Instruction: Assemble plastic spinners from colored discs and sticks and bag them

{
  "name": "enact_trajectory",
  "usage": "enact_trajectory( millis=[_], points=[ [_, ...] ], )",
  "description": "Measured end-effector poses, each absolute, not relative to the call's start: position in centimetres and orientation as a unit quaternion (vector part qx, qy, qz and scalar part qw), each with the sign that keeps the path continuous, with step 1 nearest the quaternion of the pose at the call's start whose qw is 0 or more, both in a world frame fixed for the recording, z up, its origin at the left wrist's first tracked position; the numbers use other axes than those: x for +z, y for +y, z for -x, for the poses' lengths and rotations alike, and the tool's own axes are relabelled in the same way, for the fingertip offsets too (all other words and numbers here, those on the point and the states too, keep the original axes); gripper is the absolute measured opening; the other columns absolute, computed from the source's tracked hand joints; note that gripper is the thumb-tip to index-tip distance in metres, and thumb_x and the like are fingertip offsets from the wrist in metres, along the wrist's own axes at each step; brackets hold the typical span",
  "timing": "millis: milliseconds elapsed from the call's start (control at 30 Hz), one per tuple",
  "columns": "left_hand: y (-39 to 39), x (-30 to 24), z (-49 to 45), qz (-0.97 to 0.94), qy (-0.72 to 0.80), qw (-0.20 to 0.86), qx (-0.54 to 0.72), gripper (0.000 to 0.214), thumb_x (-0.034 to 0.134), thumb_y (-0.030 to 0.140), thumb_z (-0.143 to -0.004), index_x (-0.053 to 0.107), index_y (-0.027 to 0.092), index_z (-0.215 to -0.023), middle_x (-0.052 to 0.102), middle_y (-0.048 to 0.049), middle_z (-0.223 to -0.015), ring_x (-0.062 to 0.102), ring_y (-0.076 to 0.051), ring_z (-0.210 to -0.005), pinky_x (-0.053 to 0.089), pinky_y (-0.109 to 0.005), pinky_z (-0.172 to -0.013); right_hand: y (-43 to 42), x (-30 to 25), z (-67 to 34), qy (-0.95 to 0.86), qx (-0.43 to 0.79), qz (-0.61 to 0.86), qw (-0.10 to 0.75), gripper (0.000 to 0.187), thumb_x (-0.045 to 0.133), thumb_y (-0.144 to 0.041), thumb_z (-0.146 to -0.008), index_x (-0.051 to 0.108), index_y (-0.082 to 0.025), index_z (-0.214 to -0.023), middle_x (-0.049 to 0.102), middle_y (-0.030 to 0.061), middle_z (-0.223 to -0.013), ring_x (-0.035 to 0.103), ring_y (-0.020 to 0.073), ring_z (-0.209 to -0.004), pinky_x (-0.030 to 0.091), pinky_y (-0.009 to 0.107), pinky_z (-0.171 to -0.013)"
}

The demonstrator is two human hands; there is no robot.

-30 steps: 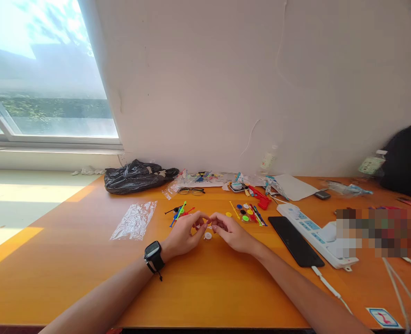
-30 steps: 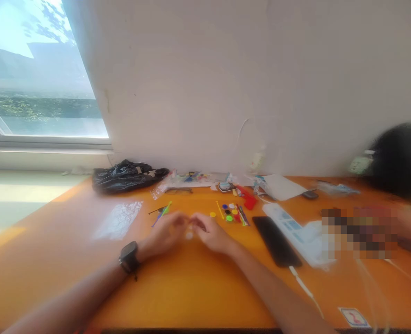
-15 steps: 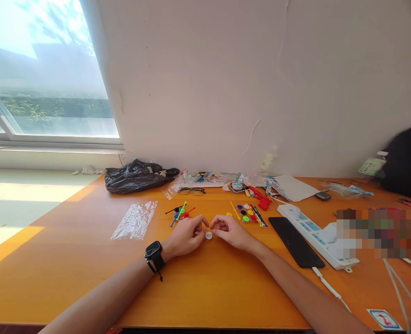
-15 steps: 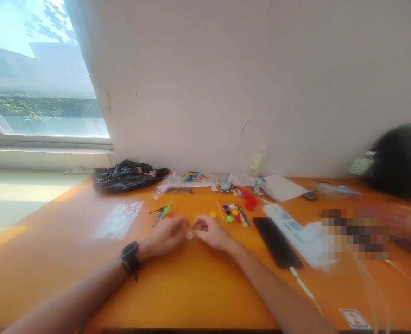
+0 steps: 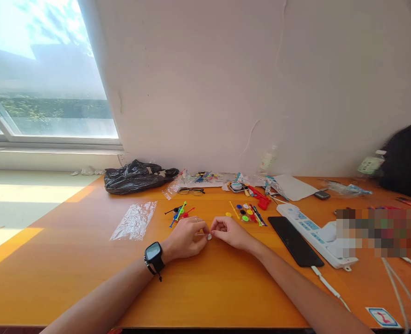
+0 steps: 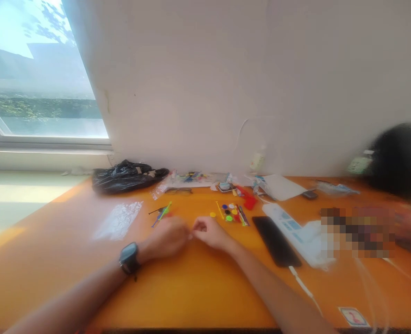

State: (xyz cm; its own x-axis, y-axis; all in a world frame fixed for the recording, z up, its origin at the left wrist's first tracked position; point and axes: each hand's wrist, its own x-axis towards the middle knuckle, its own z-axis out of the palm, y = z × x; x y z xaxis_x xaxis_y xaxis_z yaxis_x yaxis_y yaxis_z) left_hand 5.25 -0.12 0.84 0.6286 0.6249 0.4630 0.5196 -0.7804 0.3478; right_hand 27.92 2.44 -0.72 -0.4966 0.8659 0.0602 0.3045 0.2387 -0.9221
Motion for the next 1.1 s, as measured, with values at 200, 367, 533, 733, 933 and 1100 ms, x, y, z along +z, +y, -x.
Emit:
enact_trajectory(
  millis=[200,367,533,733,933,1100],
  points=[
    [-0.1,0.8,-5.4,-0.911,0.301,0.057,0.276,0.017,0.059,0.026,-0.095,0.067,0.022,-0.080,0.072,-0.0045,-0.081,0.065,-0.021,-0.076,0.043,-0.032,-0.071,2.7,-1.2,-28.0,-0.731,0.452,0.416,0.296,0.011,0.072,-0.027,-0.078,0.067,-0.017,-0.081,0.065,-0.0004,-0.073,0.056,0.0142,-0.068,0.041,0.026,-0.064],
    [-0.1,0.8,-5.6,-0.909,0.301,0.058,0.283,0.017,0.062,0.026,-0.092,0.068,0.022,-0.077,0.072,-0.0047,-0.080,0.066,-0.021,-0.076,0.044,-0.033,-0.072,2.7,-1.3,-27.9,-0.740,0.444,0.409,0.296,0.009,0.071,-0.025,-0.078,0.067,-0.017,-0.079,0.064,-0.0008,-0.072,0.055,0.0140,-0.067,0.041,0.025,-0.063],
    [0.0,0.6,-5.6,-0.903,0.304,0.076,0.295,0.011,0.065,0.025,-0.088,0.069,0.023,-0.078,0.074,-0.0043,-0.081,0.069,-0.022,-0.080,0.047,-0.033,-0.074,2.7,-1.3,-27.9,-0.750,0.431,0.405,0.296,0.011,0.072,-0.027,-0.079,0.067,-0.017,-0.079,0.064,0.0000,-0.073,0.055,0.0142,-0.067,0.042,0.025,-0.061],
    [0.2,0.1,-5.5,-0.899,0.314,0.092,0.290,0.010,0.067,0.029,-0.088,0.072,0.023,-0.082,0.075,-0.0049,-0.081,0.071,-0.023,-0.082,0.049,-0.033,-0.076,2.5,-1.0,-27.7,-0.750,0.433,0.404,0.295,0.015,0.073,-0.030,-0.079,0.067,-0.017,-0.079,0.063,0.0003,-0.072,0.054,0.0143,-0.067,0.042,0.024,-0.061],
    [0.5,-0.8,-5.6,-0.899,0.319,0.076,0.291,0.011,0.067,0.030,-0.088,0.072,0.023,-0.081,0.074,-0.0054,-0.079,0.070,-0.023,-0.079,0.048,-0.032,-0.073,2.4,-1.0,-27.7,-0.755,0.430,0.403,0.287,0.013,0.071,-0.029,-0.079,0.066,-0.017,-0.079,0.061,-0.0003,-0.071,0.052,0.0140,-0.066,0.040,0.025,-0.061],
    [0.2,-0.8,-5.8,-0.896,0.325,0.079,0.293,0.011,0.066,0.028,-0.089,0.071,0.023,-0.080,0.073,-0.0047,-0.077,0.070,-0.021,-0.076,0.047,-0.031,-0.070,2.4,-1.0,-27.7,-0.757,0.428,0.402,0.286,0.012,0.072,-0.028,-0.078,0.065,-0.017,-0.078,0.060,-0.0009,-0.070,0.051,0.0136,-0.065,0.039,0.024,-0.059]
  ],
)
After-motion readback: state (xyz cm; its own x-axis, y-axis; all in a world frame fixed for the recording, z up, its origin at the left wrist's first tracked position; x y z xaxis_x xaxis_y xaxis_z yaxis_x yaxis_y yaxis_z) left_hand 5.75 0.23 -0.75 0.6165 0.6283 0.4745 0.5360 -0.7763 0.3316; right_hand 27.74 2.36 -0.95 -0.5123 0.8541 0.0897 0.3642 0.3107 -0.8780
